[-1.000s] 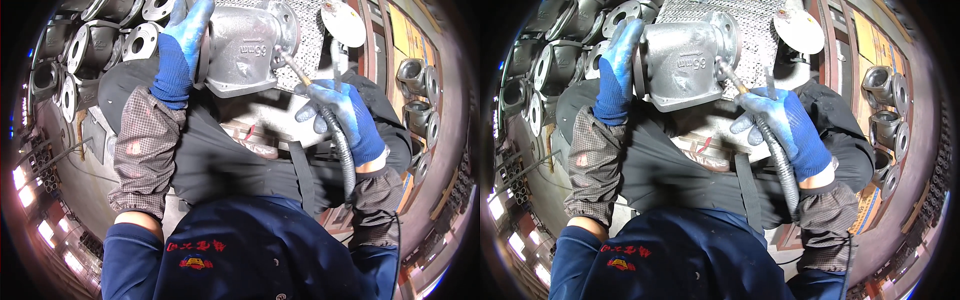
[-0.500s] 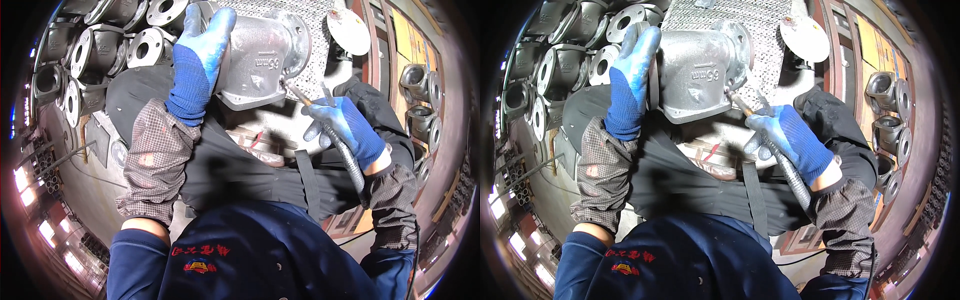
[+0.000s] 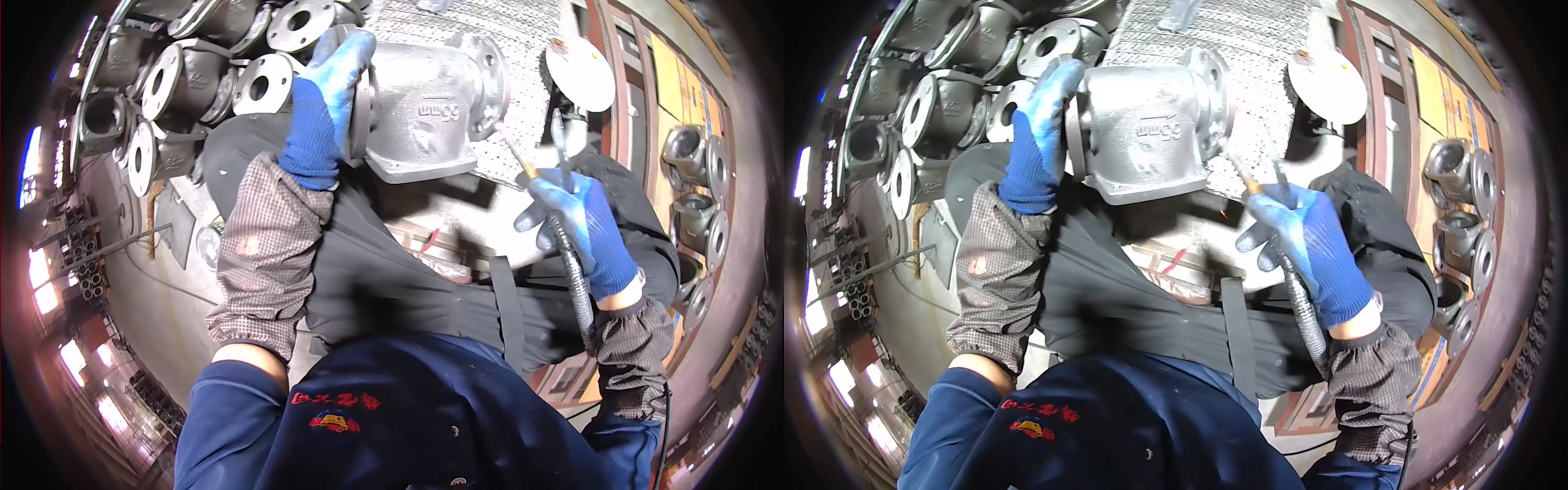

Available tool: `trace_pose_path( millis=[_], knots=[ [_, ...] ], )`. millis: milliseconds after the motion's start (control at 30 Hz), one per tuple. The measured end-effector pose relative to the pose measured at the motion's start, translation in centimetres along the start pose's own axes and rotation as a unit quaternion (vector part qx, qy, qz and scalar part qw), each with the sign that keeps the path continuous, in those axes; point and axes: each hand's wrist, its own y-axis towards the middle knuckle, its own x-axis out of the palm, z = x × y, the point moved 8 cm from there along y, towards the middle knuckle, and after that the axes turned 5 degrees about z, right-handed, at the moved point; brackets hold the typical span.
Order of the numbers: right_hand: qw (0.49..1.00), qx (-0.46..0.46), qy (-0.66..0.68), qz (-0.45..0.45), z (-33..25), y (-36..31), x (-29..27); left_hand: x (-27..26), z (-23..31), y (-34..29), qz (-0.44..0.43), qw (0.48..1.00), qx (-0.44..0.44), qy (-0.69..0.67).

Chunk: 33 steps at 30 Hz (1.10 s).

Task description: The person uses a powered tool to polish different surfaces and edges of a metal valve body, turning the object over multiple times by hand.

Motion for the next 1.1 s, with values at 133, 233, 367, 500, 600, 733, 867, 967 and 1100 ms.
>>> trace_pose_path(
  millis=[133,233,367,500,600,733,867,967,1100],
  knots=[
    [0.994,-0.077,0.038,0.067,-2.6,-0.4,-0.5,-1.0,-1.3,1.1,0.035,0.999,-0.009,-0.021],
    [0.992,-0.099,0.053,0.055,-2.7,-0.8,-0.2,-2.3,-2.8,1.7,0.038,0.999,0.020,0.013],
    [0.994,-0.079,0.066,0.024,-1.7,-0.7,1.2,-3.1,-3.5,2.3,0.000,0.989,0.145,0.026],
    [0.996,-0.071,0.059,0.001,-1.5,-0.6,1.5,-2.1,-3.5,3.0,0.005,0.998,0.067,0.011],
    [0.995,-0.074,0.074,-0.001,-1.7,-0.5,1.3,-1.9,-4.8,2.6,0.079,0.981,-0.151,-0.094],
    [0.992,-0.092,0.089,-0.010,-2.3,-0.1,0.2,-2.0,-4.1,3.0,0.070,0.992,-0.092,-0.047],
    [0.987,-0.118,0.113,0.000,-2.2,1.3,-1.8,-2.5,-4.7,3.6,0.077,0.986,-0.131,-0.061],
    [0.971,-0.170,0.168,0.015,-1.9,2.1,-4.1,0.4,-0.7,1.9,0.008,0.991,0.021,0.132],
    [0.942,-0.171,0.289,-0.016,-1.2,2.7,-5.5,2.5,-0.6,3.0,-0.007,0.997,-0.002,0.077]
  ],
)
